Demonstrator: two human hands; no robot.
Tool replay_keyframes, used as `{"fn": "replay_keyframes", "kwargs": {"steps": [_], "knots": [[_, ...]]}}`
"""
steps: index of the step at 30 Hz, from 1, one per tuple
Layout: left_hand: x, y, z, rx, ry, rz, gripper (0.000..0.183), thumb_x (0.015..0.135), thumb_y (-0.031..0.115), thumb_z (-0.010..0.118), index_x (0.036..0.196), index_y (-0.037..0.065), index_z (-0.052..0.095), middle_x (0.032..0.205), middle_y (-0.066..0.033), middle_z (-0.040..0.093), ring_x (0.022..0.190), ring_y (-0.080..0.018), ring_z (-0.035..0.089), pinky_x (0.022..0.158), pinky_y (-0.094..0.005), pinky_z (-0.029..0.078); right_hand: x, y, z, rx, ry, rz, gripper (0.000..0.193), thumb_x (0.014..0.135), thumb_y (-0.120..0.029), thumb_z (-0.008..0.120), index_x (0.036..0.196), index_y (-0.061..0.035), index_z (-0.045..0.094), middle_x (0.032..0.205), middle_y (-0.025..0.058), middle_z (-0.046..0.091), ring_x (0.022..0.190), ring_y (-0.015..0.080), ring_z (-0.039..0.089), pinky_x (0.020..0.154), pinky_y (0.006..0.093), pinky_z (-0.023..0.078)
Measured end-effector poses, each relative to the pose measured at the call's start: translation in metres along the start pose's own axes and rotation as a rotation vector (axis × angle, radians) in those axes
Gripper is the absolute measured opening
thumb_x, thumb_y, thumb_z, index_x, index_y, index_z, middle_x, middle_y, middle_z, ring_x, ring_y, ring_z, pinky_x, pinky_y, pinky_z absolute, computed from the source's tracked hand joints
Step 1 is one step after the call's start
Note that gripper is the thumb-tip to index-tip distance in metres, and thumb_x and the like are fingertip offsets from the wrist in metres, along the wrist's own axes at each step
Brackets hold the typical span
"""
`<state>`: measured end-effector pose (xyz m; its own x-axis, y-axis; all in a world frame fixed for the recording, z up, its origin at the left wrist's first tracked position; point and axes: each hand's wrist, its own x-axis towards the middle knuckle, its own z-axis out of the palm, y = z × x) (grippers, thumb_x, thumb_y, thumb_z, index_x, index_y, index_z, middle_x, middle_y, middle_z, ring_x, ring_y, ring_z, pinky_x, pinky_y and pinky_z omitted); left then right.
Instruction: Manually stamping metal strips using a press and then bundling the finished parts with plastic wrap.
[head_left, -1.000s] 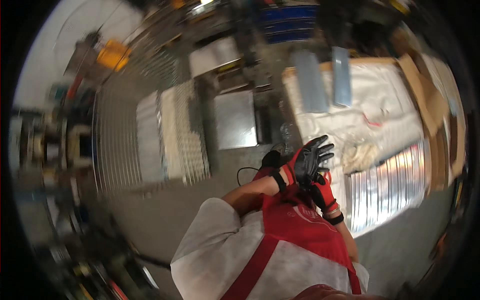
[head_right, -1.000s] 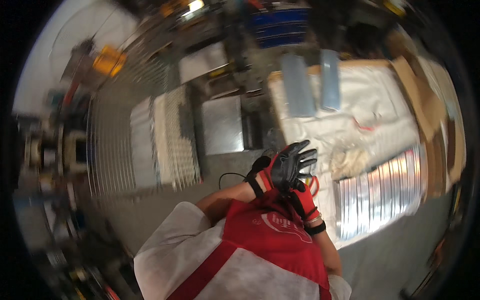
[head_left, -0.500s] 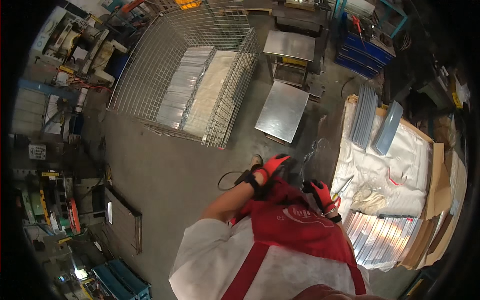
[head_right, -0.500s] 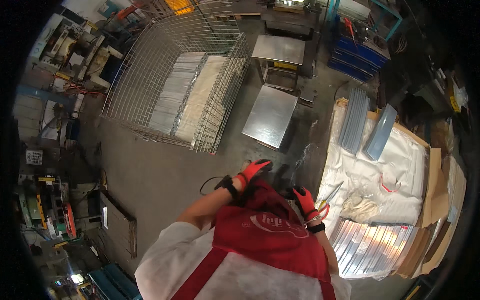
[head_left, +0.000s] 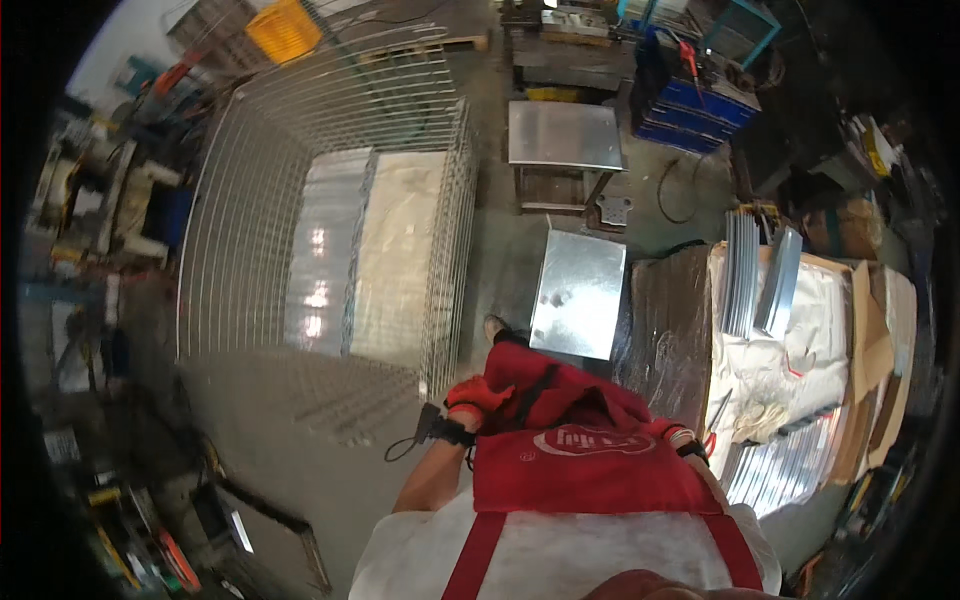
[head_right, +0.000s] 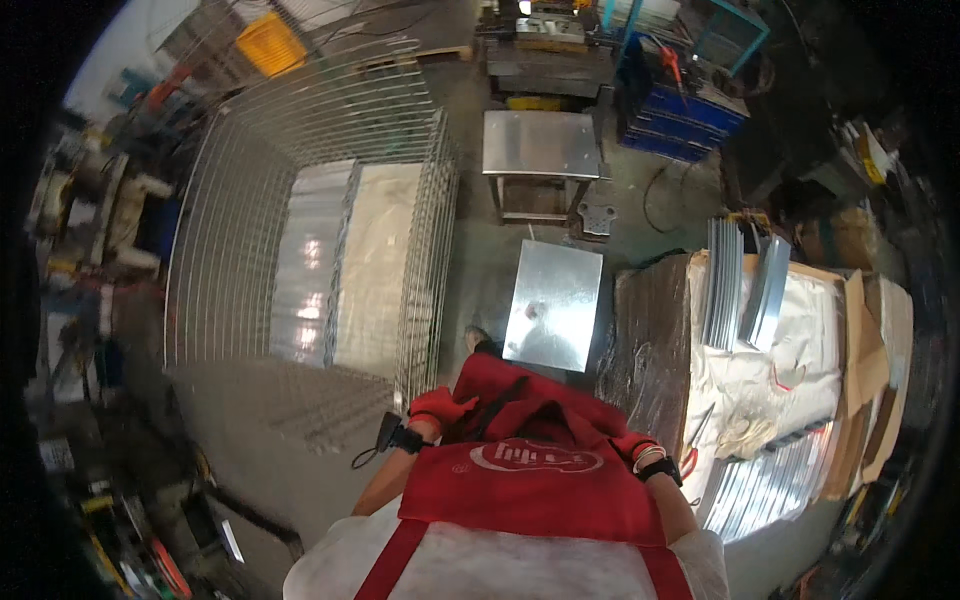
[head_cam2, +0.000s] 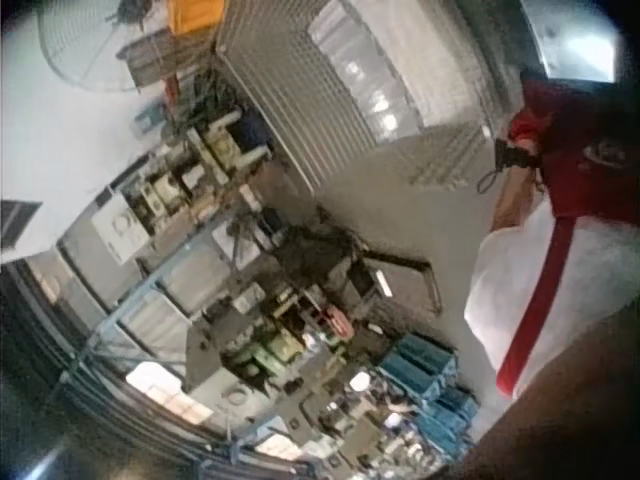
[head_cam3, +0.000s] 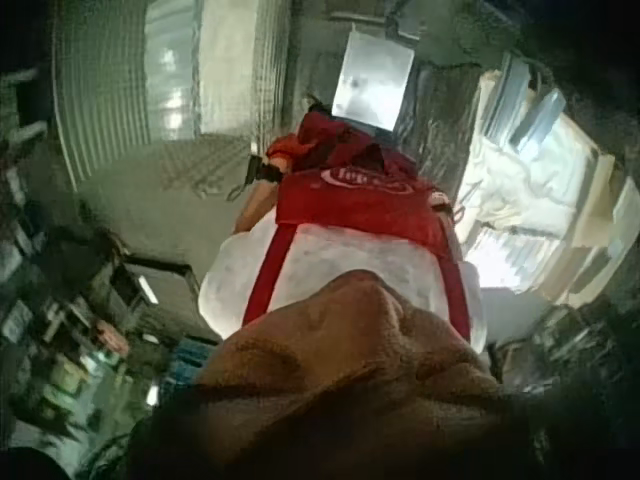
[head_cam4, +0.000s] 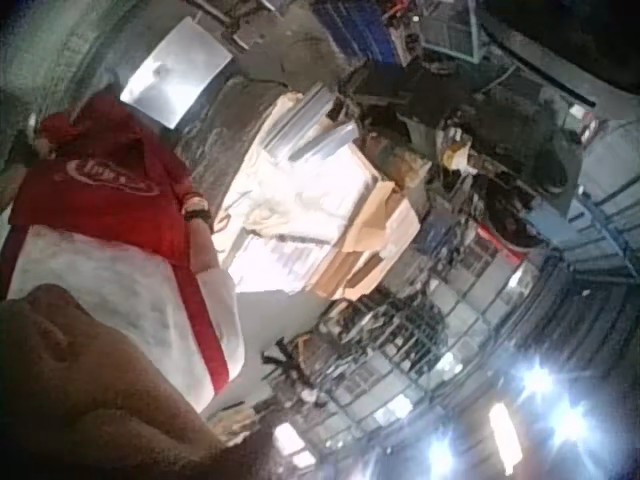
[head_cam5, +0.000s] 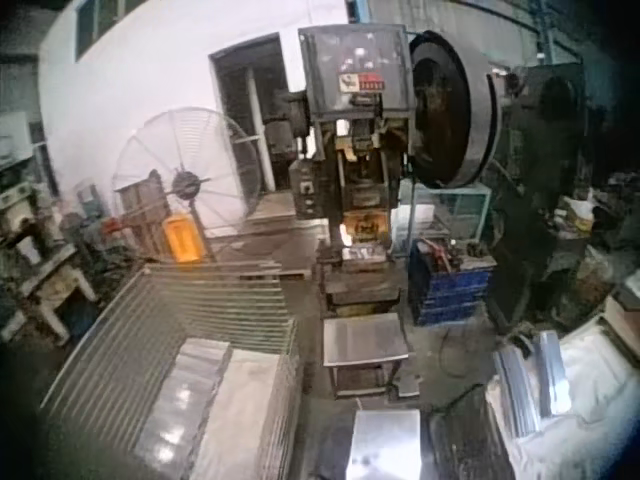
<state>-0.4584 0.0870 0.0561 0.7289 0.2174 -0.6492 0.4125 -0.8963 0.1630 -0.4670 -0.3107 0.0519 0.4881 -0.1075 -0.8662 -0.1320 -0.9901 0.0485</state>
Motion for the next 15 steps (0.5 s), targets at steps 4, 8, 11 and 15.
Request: {"fn": "replay_keyframes", "kwargs": {"steps": [4, 8, 11, 15], "knots": [[0.029, -0.032, -0.023, -0.162, -0.496, 0.094, 0.065, 0.063, 0.058, 0.051, 0.090, -0.001, 0.058, 0.077, -0.0175, 0.060, 0.071, -0.0296, 0.059, 0.062, -0.0367, 0.046, -0.026, -0.040, -0.040, 0.059, -0.006, 0.041, 0.047, 0.068, -0.047, 0.055, 0.093, -0.0073, 0.059, 0.091, 0.0146, 0.059, 0.084, 0.0293, 0.056, 0.070, 0.0366, 0.043], [0.055, -0.056, -0.026, -0.416, -0.703, 0.052, 0.048, 0.065, 0.044, 0.057, 0.088, 0.002, 0.060, 0.076, -0.0131, 0.061, 0.071, -0.0241, 0.060, 0.064, -0.0344, 0.045, -0.062, -0.086, -0.096, 0.341, 0.148, -0.005, 0.048, 0.067, -0.050, 0.055, 0.090, -0.0082, 0.060, 0.089, 0.0160, 0.059, 0.083, 0.0310, 0.056, 0.071, 0.0370, 0.043], [0.070, -0.071, -0.020, -0.464, -0.570, 0.200, 0.039, 0.067, 0.038, 0.054, 0.084, 0.003, 0.061, 0.077, -0.0140, 0.061, 0.071, -0.0252, 0.059, 0.064, -0.0345, 0.045, -0.049, -0.095, -0.105, 0.372, 0.124, -0.020, 0.052, 0.065, -0.052, 0.055, 0.089, -0.0063, 0.060, 0.088, 0.0175, 0.059, 0.083, 0.0316, 0.056, 0.071, 0.0377, 0.043], [0.080, -0.071, -0.019, -0.524, -0.521, 0.136, 0.034, 0.069, 0.036, 0.052, 0.081, 0.006, 0.062, 0.075, -0.0152, 0.060, 0.072, -0.0259, 0.059, 0.064, -0.0354, 0.044, -0.053, -0.137, -0.151, 0.206, 0.158, 0.024, 0.049, 0.065, -0.048, 0.057, 0.087, -0.0040, 0.058, 0.089, 0.0169, 0.058, 0.086, 0.0314, 0.054, 0.073, 0.0392, 0.041]]}}
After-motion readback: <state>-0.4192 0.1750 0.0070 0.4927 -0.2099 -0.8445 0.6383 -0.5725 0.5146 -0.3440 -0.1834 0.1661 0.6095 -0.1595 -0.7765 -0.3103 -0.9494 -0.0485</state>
